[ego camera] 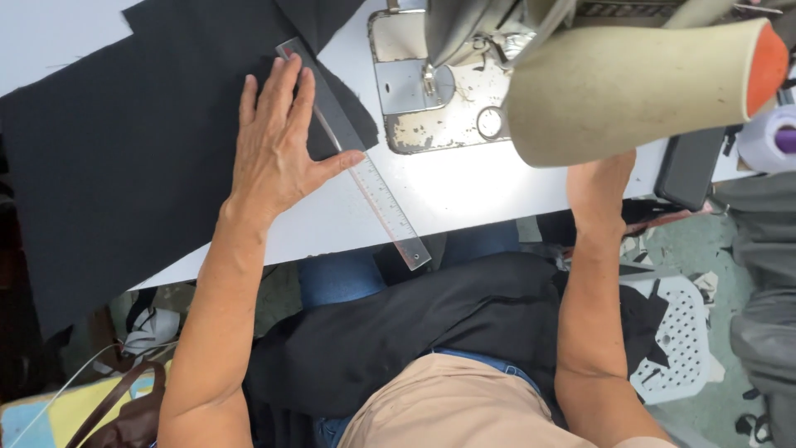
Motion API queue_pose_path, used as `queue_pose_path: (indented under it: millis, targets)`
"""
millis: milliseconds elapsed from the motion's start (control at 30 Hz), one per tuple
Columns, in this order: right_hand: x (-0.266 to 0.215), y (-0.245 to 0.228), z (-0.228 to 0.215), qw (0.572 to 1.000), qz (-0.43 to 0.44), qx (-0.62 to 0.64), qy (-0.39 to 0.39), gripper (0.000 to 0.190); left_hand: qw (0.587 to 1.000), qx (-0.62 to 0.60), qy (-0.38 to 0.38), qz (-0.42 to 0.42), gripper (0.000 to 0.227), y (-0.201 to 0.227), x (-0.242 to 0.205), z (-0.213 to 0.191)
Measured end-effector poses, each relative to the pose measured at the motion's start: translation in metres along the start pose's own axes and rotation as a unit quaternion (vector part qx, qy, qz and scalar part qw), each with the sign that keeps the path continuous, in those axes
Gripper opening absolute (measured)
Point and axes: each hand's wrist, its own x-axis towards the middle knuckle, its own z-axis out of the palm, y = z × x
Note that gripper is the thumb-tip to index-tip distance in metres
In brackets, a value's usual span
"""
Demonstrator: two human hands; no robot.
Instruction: The person measures and marks a black fabric piece with a ruler and chalk, then cuts along the marked line using scissors. The person folds the fabric and measures it again before the clip ends.
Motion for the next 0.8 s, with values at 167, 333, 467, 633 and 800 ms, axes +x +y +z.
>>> queue_pose_path:
  millis: [167, 333, 467, 633, 800]
  targets:
    - [-0.014, 0.024, 0.000, 0.998, -0.030, -0.040, 0.029, 0.063, 1.000, -0.014, -0.002, -0.007, 0.108, 0.000, 0.001, -0.002]
    - [-0.003, -0.004, -0.015, 0.998, -0.059, 0.006, -0.015, 0.049, 1.000, -0.016, -0.008, -0.005, 0.109, 0.000, 0.000, -0.002]
    - [0.005, -0.039, -0.021, 0.996, -0.076, 0.049, -0.026, 0.054, 1.000, -0.014, 0.001, -0.003, 0.107, -0.001, 0.000, -0.001]
    - [0.000, 0.000, -0.015, 0.999, -0.002, 0.039, -0.003, 0.041, 1.000, 0.007, 0.010, 0.001, 0.109, -0.001, 0.001, 0.004]
    - [-0.011, -0.019, -0.021, 0.994, -0.086, 0.050, 0.043, 0.043, 0.999, 0.033, 0.024, -0.014, 0.112, -0.006, -0.001, 0.009]
